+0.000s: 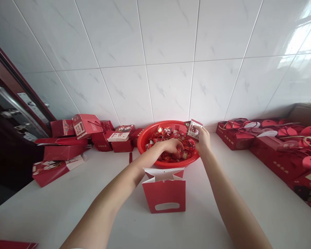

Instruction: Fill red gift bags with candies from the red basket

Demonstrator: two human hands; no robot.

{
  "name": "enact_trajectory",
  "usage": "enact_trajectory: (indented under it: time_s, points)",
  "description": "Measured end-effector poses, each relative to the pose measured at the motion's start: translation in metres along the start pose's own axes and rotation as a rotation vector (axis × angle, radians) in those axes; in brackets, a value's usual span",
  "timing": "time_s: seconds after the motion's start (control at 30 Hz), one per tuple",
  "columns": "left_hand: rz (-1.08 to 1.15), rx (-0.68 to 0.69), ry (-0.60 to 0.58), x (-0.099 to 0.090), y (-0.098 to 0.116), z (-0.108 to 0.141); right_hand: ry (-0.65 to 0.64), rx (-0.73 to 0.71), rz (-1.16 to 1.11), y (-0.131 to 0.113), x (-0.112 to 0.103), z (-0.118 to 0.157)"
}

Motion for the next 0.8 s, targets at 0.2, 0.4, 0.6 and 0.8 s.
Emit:
enact_trajectory:
  time_s: [0.2,0.4,0.6,0.8]
  points:
    - [0.015,0.028,0.115,-0.009,-0.002,0.002,-0.013,-0.008,0.001,0.001,0.000,-0.001]
    - [0.004,0.079,0.301,-0.025,-0.001,0.002,0.008,-0.027,-0.002,0.002,0.000,-0.003]
    - [0.112,0.191,0.497,-0.037,0.004,0.006,0.004,-0.031,-0.012,0.001,0.001,-0.003]
    - [0.076,0.370,0.719,-0.044,0.016,0.018,-0.052,0.123,-0.022,0.001,0.002,0.000]
Point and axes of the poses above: each hand's wrist, its own z-axis away from the middle knuckle, its own x-axis out of the palm, y = z × x, the point moved 4 cm from there along -z, towards the middle knuckle, and after that the axes turned 11 degrees about z, right-handed, at the moved point
